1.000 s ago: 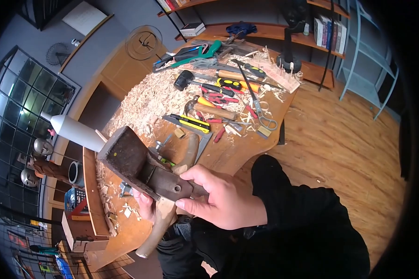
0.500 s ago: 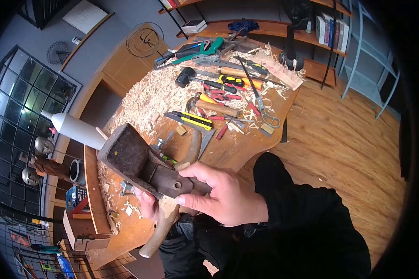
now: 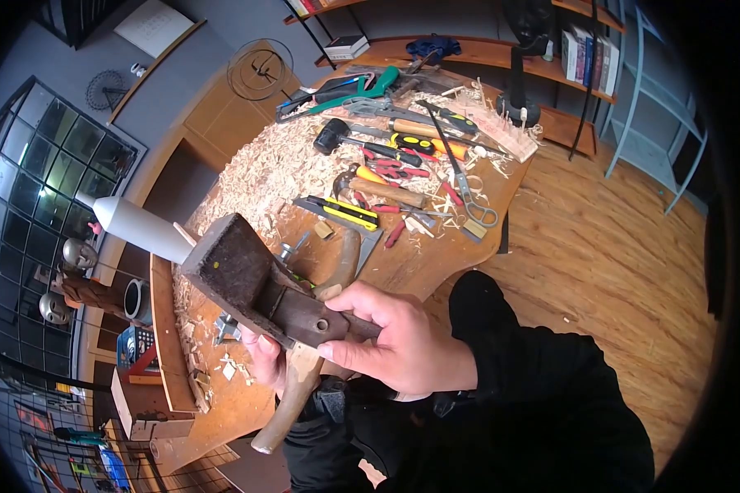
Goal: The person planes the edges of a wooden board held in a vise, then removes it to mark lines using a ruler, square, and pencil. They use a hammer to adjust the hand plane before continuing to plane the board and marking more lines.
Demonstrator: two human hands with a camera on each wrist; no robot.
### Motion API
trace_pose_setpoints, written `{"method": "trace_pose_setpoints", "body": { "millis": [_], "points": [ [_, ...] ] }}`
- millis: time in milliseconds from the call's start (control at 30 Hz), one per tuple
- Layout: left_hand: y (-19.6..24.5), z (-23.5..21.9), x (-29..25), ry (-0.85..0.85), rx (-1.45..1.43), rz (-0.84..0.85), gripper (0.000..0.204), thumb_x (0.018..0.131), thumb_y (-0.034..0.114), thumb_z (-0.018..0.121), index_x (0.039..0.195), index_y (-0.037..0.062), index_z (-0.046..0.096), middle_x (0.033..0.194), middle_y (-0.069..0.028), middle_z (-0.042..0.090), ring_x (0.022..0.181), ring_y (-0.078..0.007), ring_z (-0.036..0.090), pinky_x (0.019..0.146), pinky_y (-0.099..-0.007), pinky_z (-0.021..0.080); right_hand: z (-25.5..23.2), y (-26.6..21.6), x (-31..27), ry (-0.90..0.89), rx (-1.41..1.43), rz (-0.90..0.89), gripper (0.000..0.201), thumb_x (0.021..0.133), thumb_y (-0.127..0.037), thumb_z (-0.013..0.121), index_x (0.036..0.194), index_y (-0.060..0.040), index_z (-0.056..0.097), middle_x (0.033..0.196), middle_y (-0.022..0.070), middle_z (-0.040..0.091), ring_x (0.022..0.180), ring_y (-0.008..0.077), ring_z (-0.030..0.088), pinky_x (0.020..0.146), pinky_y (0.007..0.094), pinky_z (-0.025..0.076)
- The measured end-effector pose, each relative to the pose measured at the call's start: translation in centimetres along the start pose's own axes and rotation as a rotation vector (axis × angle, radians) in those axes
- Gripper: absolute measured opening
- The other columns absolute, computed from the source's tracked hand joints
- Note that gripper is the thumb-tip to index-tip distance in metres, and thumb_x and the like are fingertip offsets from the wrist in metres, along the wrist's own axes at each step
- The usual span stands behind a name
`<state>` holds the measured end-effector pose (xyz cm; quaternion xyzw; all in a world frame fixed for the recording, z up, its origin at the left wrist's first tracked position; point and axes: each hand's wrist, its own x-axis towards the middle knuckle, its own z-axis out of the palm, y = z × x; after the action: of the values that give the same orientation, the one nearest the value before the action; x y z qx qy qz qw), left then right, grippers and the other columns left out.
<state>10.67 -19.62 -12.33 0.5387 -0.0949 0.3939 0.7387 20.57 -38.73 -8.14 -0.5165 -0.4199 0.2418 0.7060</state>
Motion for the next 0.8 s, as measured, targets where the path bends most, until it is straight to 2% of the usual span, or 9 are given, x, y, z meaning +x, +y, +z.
{"method": "trace_pose_setpoints", "body": {
  "millis": [67, 133, 200, 267, 367, 433, 500, 700, 800],
  "points": [
    [0.3, 1.2, 0.3, 0.001, -0.014, 0.002, 0.067, 0.098, 0.046, 0.06, 0.147, -0.0001, 0.053, 0.138, -0.0211, 0.064, 0.121, -0.0337, 0.066, 0.108, -0.0463, 0.05, 0.0, 0.2, 0.0, 0.005, -0.01, -0.019, 0.04, 0.097, -0.012, 0.08, 0.127, 0.0046, 0.059, 0.107, 0.0092, 0.075, 0.097, 0.0059, 0.065, 0.081, 0.0269, 0.055],
    [0.4, 3.1, 0.6, 0.114, -0.104, 0.019, 0.051, 0.093, 0.025, 0.075, 0.131, -0.005, 0.061, 0.124, -0.0242, 0.07, 0.11, -0.0342, 0.072, 0.098, -0.0476, 0.059, 0.1, 0.6, 0.1, 0.01, -0.02, -0.037, 0.039, 0.097, -0.012, 0.08, 0.126, 0.0043, 0.058, 0.104, 0.009, 0.075, 0.096, 0.0056, 0.065, 0.081, 0.0268, 0.055],
    [0.3, 3.2, 0.7, 0.096, -0.087, 0.023, 0.053, 0.093, 0.026, 0.075, 0.133, -0.0053, 0.06, 0.123, -0.0241, 0.07, 0.109, -0.0338, 0.072, 0.098, -0.0466, 0.059, 0.4, 1.1, 0.1, 0.088, 0.021, -0.099, 0.032, 0.094, -0.017, 0.079, 0.116, -0.0016, 0.062, 0.092, 0.0125, 0.071, 0.077, 0.0213, 0.072, 0.066, 0.0346, 0.055],
    [0.2, 2.7, 0.6, 0.081, -0.069, 0.028, 0.054, 0.094, 0.027, 0.074, 0.134, -0.0057, 0.059, 0.123, -0.0239, 0.07, 0.108, -0.0334, 0.073, 0.097, -0.0456, 0.059, 0.2, 1.1, 0.1, 0.081, -0.01, -0.1, 0.031, 0.095, -0.017, 0.079, 0.116, -0.0019, 0.061, 0.092, 0.0118, 0.071, 0.076, 0.0206, 0.072, 0.066, 0.0344, 0.055],
    [-0.4, 1.7, 0.3, -0.056, 0.007, 0.006, 0.06, 0.1, 0.043, 0.057, 0.143, 0.0018, 0.056, 0.135, -0.0187, 0.066, 0.117, -0.0312, 0.068, 0.105, -0.0442, 0.052, -0.4, 1.0, 0.4, 0.068, -0.041, -0.066, 0.03, 0.096, -0.017, 0.078, 0.115, -0.0024, 0.06, 0.09, 0.0109, 0.071, 0.075, 0.0197, 0.071, 0.066, 0.0343, 0.054],
    [-1.1, 1.9, 0.0, 0.241, 0.09, -0.089, 0.059, 0.101, 0.043, 0.056, 0.143, 0.0024, 0.056, 0.134, -0.0182, 0.067, 0.117, -0.0305, 0.068, 0.105, -0.0442, 0.053, -0.8, 1.1, 0.7, 0.062, -0.041, -0.028, 0.03, 0.096, -0.017, 0.077, 0.115, -0.0024, 0.06, 0.089, 0.0108, 0.071, 0.074, 0.0194, 0.07, 0.066, 0.0344, 0.053],
    [-1.7, 0.9, 0.0, 0.216, 0.217, -0.08, 0.062, 0.102, 0.046, 0.056, 0.145, 0.0021, 0.054, 0.133, -0.019, 0.067, 0.118, -0.0314, 0.068, 0.105, -0.0449, 0.053, -1.1, 1.7, 1.0, -0.016, 0.011, 0.015, 0.03, 0.101, -0.009, 0.074, 0.119, 0.0036, 0.054, 0.104, 0.0091, 0.073, 0.096, 0.0066, 0.064, 0.079, 0.027, 0.054],
    [-2.3, 1.8, 0.5, 0.153, 0.056, -0.163, 0.069, 0.099, 0.047, 0.062, 0.149, 0.0018, 0.049, 0.132, -0.0216, 0.066, 0.119, -0.0324, 0.067, 0.106, -0.0444, 0.053, -1.4, 2.1, 1.2, -0.027, -0.042, 0.015, 0.029, 0.102, -0.008, 0.072, 0.121, 0.0041, 0.053, 0.109, 0.0098, 0.072, 0.1, 0.0077, 0.064, 0.081, 0.0271, 0.054],
    [-2.2, 2.4, 0.7, 0.235, -0.018, -0.172, 0.071, 0.088, 0.033, 0.076, 0.144, 0.0001, 0.049, 0.125, -0.022, 0.067, 0.113, -0.0319, 0.07, 0.097, -0.0415, 0.06, -1.2, 1.8, 1.2, -0.021, -0.059, 0.041, 0.03, 0.101, -0.009, 0.073, 0.12, 0.003, 0.054, 0.107, 0.0101, 0.073, 0.097, 0.008, 0.064, 0.08, 0.0285, 0.054]
  ]
}}
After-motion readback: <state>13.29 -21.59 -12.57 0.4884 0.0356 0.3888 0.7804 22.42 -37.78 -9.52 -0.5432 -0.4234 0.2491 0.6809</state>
